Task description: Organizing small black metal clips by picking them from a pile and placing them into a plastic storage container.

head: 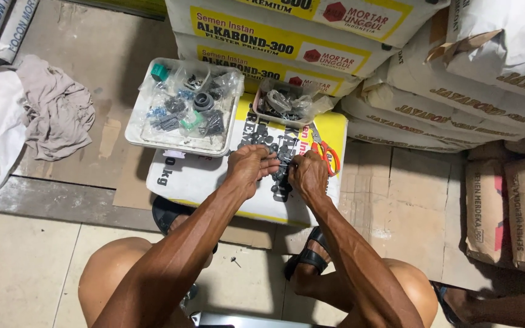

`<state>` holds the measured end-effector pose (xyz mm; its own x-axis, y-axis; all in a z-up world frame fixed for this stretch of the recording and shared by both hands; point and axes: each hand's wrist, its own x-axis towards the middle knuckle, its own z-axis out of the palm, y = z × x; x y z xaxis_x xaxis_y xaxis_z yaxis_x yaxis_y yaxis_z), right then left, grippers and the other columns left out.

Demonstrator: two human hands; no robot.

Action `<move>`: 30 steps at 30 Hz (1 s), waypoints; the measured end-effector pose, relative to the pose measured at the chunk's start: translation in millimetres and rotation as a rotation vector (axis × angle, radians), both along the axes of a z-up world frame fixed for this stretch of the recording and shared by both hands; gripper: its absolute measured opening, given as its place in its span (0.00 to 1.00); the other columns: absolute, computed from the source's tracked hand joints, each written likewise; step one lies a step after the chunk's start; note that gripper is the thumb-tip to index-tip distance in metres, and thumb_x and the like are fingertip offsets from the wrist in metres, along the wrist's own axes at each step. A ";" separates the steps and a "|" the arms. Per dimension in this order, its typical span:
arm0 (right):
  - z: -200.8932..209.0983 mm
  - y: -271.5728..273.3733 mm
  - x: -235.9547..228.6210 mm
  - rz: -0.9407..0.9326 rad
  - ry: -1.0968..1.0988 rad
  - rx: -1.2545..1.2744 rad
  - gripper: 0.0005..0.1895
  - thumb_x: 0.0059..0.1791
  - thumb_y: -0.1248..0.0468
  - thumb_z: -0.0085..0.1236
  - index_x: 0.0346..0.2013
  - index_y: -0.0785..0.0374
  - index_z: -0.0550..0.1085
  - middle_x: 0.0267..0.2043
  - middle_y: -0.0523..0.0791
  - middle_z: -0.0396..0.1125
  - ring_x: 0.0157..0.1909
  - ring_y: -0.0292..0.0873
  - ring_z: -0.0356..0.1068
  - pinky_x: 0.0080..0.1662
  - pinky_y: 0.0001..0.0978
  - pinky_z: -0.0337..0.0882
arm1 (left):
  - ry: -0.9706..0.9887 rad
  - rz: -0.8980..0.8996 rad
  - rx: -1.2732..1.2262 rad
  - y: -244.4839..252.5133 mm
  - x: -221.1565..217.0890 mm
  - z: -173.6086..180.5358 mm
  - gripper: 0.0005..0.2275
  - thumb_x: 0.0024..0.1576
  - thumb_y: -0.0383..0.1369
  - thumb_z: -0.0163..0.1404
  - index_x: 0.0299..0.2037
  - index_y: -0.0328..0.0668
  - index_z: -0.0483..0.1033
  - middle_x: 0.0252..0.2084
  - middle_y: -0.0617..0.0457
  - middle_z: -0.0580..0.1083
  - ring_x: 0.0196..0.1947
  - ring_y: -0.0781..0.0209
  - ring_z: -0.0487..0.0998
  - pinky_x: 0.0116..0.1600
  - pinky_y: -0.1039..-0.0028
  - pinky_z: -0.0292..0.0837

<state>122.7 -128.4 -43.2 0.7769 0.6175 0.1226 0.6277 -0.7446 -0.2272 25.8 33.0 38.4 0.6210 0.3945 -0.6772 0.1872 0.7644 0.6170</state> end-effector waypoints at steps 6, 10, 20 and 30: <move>42.1 -0.9 -1.7 -0.107 0.303 0.264 0.08 0.52 0.67 0.51 0.37 0.62 0.80 0.31 0.53 0.73 0.37 0.55 0.76 0.43 0.45 0.74 | -0.052 0.012 0.050 -3.5 -6.6 24.6 0.09 0.57 0.25 0.51 0.46 0.32 0.68 0.40 0.34 0.79 0.31 0.50 0.85 0.36 0.68 0.86; 154.7 -3.4 -17.1 -0.161 0.496 0.497 0.09 0.54 0.60 0.48 0.38 0.57 0.77 0.27 0.48 0.74 0.36 0.55 0.76 0.43 0.49 0.73 | -0.122 -0.070 0.243 -2.1 -9.1 69.2 0.09 0.58 0.27 0.54 0.46 0.31 0.71 0.41 0.34 0.80 0.33 0.53 0.85 0.40 0.69 0.86; 210.6 -5.3 -41.4 -0.025 0.510 0.803 0.09 0.53 0.66 0.50 0.40 0.63 0.79 0.21 0.51 0.68 0.26 0.44 0.65 0.33 0.37 0.70 | -0.233 -0.080 0.332 -8.5 1.4 100.2 0.09 0.57 0.24 0.56 0.44 0.27 0.72 0.36 0.34 0.79 0.32 0.53 0.83 0.41 0.69 0.85; 195.3 6.8 -36.3 -0.047 0.446 0.677 0.11 0.54 0.64 0.48 0.36 0.60 0.79 0.23 0.52 0.73 0.25 0.47 0.70 0.32 0.41 0.70 | -0.224 -0.131 0.453 -32.1 2.2 118.7 0.08 0.58 0.28 0.56 0.42 0.29 0.75 0.35 0.39 0.80 0.35 0.60 0.81 0.44 0.73 0.82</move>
<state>86.4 -121.5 152.1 0.8645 0.4854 0.1307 0.3429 -0.3792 -0.8594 28.0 1.0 157.2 0.7953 0.5261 -0.3012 0.0887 0.3906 0.9163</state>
